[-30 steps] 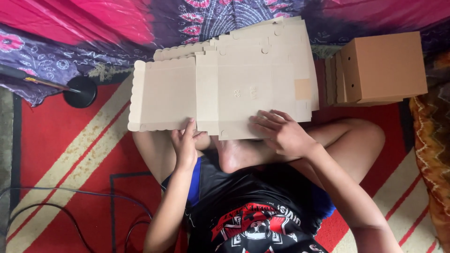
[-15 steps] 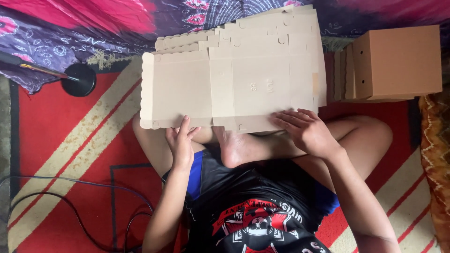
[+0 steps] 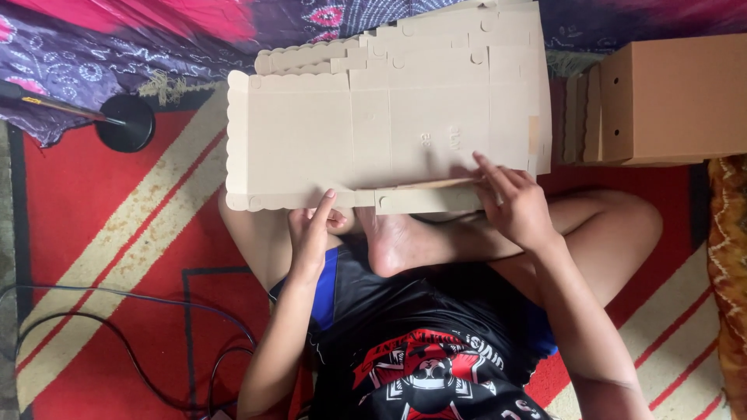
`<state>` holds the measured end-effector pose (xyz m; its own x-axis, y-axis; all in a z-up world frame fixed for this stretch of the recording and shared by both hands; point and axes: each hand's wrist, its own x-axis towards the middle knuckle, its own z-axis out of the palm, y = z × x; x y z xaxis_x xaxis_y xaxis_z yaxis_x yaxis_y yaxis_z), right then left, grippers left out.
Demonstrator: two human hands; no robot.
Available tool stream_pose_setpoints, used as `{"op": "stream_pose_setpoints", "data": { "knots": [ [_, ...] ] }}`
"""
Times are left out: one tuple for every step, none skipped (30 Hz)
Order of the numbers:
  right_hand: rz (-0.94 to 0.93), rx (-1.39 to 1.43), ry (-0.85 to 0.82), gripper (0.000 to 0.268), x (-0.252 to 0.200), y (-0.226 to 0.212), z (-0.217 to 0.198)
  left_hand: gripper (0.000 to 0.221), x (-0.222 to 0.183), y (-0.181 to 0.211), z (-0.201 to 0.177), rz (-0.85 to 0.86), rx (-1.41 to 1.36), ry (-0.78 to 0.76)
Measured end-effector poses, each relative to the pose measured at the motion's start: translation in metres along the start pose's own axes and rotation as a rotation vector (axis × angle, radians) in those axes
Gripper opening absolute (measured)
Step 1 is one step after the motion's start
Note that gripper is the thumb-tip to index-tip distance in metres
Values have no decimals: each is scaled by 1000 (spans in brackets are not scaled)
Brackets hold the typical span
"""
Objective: Assembling cardboard boxes by folding flat templates and pressing flaps into place.
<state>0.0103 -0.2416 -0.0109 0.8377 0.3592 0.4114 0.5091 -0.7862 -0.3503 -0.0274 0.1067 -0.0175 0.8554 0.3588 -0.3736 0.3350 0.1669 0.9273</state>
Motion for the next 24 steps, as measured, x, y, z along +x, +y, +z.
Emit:
{"op": "stream_pose_setpoints", "data": {
  "knots": [
    [0, 0, -1, 52, 2, 2, 1, 27, 3, -5, 0, -1, 0, 0],
    [45, 41, 20, 59, 3, 4, 1, 25, 6, -9, -1, 1, -12, -5],
    [90, 82, 41, 68, 5, 5, 2, 23, 9, -14, -1, 3, -25, -10],
    [91, 82, 39, 68, 9, 3, 2, 23, 7, -8, 1, 1, -25, -10],
    [123, 80, 53, 69, 13, 1, 2, 26, 5, -1, 3, -24, -9, -33],
    [154, 77, 68, 70, 17, 0, 3, 31, 3, 6, 5, -48, 6, -55],
    [154, 78, 66, 70, 20, 2, 5, 31, 0, 14, 8, -49, 7, -54],
    [175, 77, 65, 72, 22, 4, 7, 38, -4, 23, 10, -89, 3, -98],
    [197, 75, 64, 73, 24, 6, 8, 46, -8, 32, 13, -129, 0, -143],
    [199, 76, 63, 73, 29, 4, 7, 46, -11, 33, 15, -131, 1, -143],
    [231, 99, 46, 75, 35, 3, 5, 46, -13, 34, 18, -117, 44, -192],
    [262, 122, 29, 76, 40, 2, 4, 46, -16, 35, 21, -103, 88, -241],
    [264, 121, 31, 76, 44, 2, 4, 46, -21, 36, 24, -101, 89, -243],
    [289, 130, 14, 76, 48, 1, 4, 35, -25, 37, 28, 21, 224, -244],
    [314, 140, -7, 75, 51, 0, 4, 24, -31, 37, 30, 142, 359, -242],
    [315, 141, -8, 75, 48, 7, 11, 24, -30, 39, 36, 141, 359, -242],
    [271, 90, 17, 76, 46, 13, 18, 18, -29, 42, 42, 547, 541, -207],
    [226, 40, 42, 76, 44, 18, 25, 17, -28, 44, 48, 955, 716, -165],
    [221, 41, 41, 76, 44, 17, 27, 17, -20, 37, 53, 956, 716, -159],
    [178, -63, 74, 74, 43, 15, 29, 22, -12, 31, 58, 1122, 778, -230],
    [137, -172, 111, 72, 43, 14, 29, 26, -3, 26, 65, 1292, 835, -306],
    [135, -174, 114, 72, 44, 8, 28, 26, -3, 25, 69, 1296, 833, -303],
    [62, -265, 131, 51, 43, 2, 26, 35, -3, 25, 73, 1263, 927, -362],
    [-11, -357, 148, 31, 42, -4, 24, 44, -2, 24, 79, 1229, 1022, -421]
  ]
}}
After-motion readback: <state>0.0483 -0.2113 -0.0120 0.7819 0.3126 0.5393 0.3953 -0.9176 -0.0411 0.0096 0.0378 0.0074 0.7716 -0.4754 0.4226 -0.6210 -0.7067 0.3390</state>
